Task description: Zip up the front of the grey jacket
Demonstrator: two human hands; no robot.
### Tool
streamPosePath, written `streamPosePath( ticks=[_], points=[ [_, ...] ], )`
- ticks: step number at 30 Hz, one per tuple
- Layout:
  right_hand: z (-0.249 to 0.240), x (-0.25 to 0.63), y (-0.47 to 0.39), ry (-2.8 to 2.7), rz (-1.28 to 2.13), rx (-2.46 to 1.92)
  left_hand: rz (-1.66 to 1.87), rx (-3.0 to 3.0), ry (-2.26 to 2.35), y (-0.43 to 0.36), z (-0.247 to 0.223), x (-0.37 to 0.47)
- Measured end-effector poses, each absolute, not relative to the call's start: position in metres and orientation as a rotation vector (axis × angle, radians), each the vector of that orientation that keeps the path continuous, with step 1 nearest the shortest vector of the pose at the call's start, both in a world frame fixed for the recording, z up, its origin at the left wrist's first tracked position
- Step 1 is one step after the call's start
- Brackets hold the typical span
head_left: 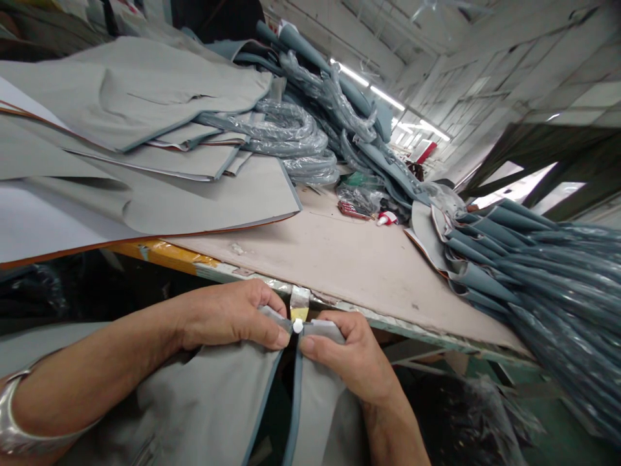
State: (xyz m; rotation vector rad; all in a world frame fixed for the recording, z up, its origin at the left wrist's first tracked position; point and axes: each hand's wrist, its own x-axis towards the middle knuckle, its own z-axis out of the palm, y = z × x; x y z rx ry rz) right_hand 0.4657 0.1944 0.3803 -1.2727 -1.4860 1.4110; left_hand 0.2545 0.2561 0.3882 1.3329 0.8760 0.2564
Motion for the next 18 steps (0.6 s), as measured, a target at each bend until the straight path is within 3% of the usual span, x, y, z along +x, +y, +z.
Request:
streamPosePath(
  ticks=[18],
  points=[
    [0.3823, 0.4666, 0.1991, -1.472, 1.419, -1.260, 0.322, 1.312, 0.931, 0.2539, 0.3898, 0.2592]
  ],
)
